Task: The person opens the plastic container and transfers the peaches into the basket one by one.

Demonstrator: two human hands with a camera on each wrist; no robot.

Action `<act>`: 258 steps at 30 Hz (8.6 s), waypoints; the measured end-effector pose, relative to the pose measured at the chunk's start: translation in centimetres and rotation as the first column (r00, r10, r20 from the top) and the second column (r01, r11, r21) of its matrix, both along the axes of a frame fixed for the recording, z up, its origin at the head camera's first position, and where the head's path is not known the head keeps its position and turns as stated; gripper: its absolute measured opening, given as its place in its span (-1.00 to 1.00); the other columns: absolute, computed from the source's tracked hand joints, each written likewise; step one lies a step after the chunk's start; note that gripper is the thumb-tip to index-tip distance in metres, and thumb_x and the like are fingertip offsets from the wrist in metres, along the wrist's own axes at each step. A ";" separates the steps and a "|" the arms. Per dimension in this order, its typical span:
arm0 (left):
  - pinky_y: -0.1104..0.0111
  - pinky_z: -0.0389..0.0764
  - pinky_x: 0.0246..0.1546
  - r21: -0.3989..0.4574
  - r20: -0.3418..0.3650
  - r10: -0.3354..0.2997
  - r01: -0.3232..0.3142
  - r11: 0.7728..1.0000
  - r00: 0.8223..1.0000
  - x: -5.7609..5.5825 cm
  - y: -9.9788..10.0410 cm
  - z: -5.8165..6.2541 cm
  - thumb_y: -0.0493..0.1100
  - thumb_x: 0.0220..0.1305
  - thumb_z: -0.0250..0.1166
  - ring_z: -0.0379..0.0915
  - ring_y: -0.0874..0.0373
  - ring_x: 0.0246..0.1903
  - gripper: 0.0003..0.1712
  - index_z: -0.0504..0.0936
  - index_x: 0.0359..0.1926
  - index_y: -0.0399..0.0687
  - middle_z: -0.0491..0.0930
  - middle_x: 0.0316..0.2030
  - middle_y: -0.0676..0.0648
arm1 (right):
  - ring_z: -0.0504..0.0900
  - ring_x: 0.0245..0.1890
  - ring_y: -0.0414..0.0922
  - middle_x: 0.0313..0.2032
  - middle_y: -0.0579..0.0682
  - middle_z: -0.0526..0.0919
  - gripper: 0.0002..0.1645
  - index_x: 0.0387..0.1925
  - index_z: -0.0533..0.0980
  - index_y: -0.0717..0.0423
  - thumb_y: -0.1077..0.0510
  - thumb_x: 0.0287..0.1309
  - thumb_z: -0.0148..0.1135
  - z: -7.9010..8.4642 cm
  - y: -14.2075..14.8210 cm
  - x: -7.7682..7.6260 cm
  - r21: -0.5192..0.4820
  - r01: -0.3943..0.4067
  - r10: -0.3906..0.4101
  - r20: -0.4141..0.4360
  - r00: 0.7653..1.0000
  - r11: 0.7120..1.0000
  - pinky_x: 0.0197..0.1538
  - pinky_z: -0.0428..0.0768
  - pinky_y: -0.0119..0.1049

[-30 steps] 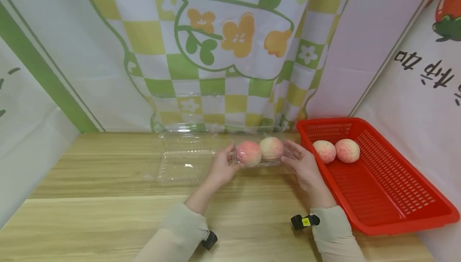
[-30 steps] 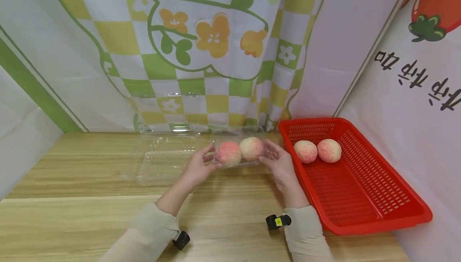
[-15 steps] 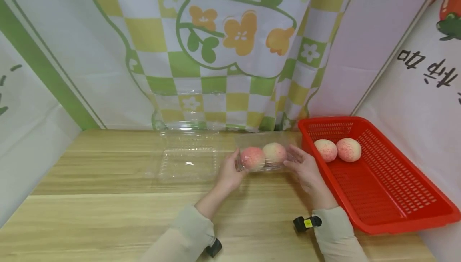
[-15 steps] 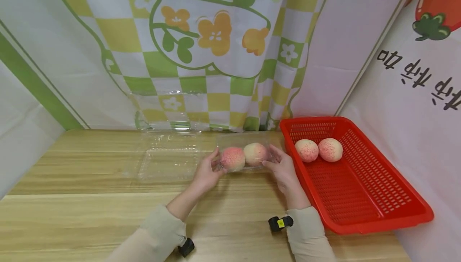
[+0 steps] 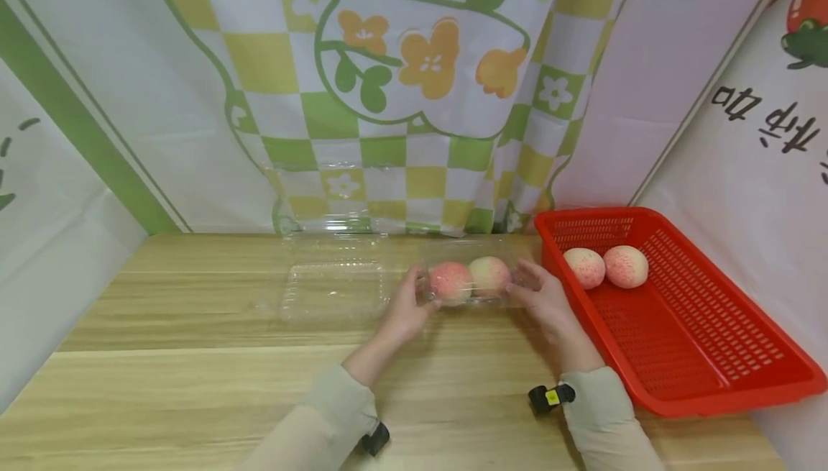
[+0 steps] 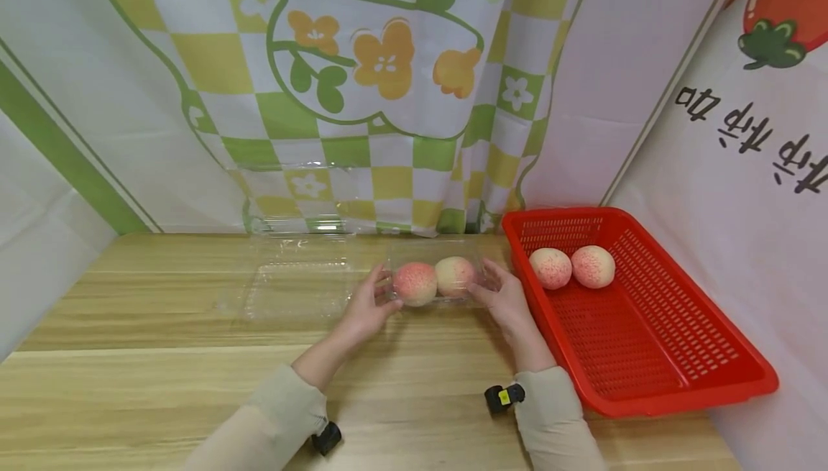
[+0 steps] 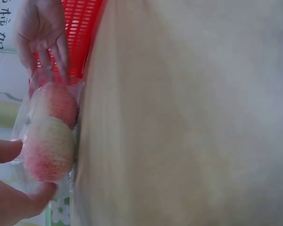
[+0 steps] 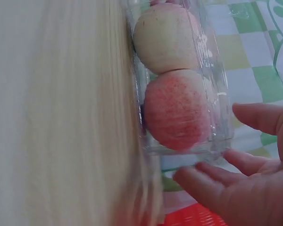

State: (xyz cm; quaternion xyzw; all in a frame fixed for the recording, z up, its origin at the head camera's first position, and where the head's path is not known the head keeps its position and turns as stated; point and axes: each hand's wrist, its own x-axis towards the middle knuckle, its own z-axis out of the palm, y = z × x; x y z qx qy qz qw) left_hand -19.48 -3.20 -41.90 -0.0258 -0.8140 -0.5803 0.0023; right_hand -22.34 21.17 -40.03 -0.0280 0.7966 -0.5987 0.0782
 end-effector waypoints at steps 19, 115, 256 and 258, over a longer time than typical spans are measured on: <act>-0.14 -0.04 0.51 0.098 0.179 -0.119 0.102 0.990 0.977 -0.2 -0.8 -0.4 -0.31 0.37 0.16 -0.05 -0.34 0.49 -0.10 -0.16 0.55 -0.31 0.02 0.50 -0.40 | -0.04 0.55 0.25 0.50 0.18 0.20 -0.13 0.43 0.29 0.15 -0.01 0.17 0.40 2.2 -5.7 -0.7 0.685 -0.103 0.505 -0.418 0.755 0.721 0.47 -0.06 0.42; 0.00 0.35 0.40 0.263 0.200 -0.020 -0.034 0.964 0.980 -0.6 -2.2 -0.4 -0.39 0.34 0.19 0.18 -0.35 0.39 -0.37 0.09 0.31 -0.40 0.13 0.40 -0.51 | -0.05 0.51 0.39 0.53 0.26 0.07 -0.08 0.48 0.15 0.26 0.23 0.09 0.24 1.3 -2.3 -2.0 0.761 -0.212 0.599 -0.273 0.753 0.613 0.47 0.14 0.29; -0.07 0.20 0.46 0.265 0.136 -0.095 0.056 0.963 0.986 -0.7 -3.8 -1.0 -0.33 0.31 0.27 0.09 -0.28 0.46 0.00 -0.16 0.57 -0.19 -0.03 0.55 -0.25 | 0.07 0.53 0.19 0.56 0.21 -0.01 -0.18 0.59 -0.16 -0.02 -0.02 0.51 -0.06 4.3 -4.1 -10.0 -0.064 -0.064 0.062 -0.020 0.998 0.996 0.52 0.08 0.23; -0.06 0.21 0.45 0.269 0.139 -0.095 0.055 0.962 0.986 -0.7 -3.8 -1.1 -0.33 0.31 0.27 0.09 -0.28 0.46 0.00 -0.16 0.57 -0.18 -0.03 0.55 -0.25 | 0.05 0.54 0.18 0.56 0.21 -0.02 -0.17 0.59 -0.18 0.00 -0.01 0.50 -0.05 4.3 -4.1 -9.8 -0.068 -0.051 0.049 -0.029 0.998 0.996 0.52 0.07 0.24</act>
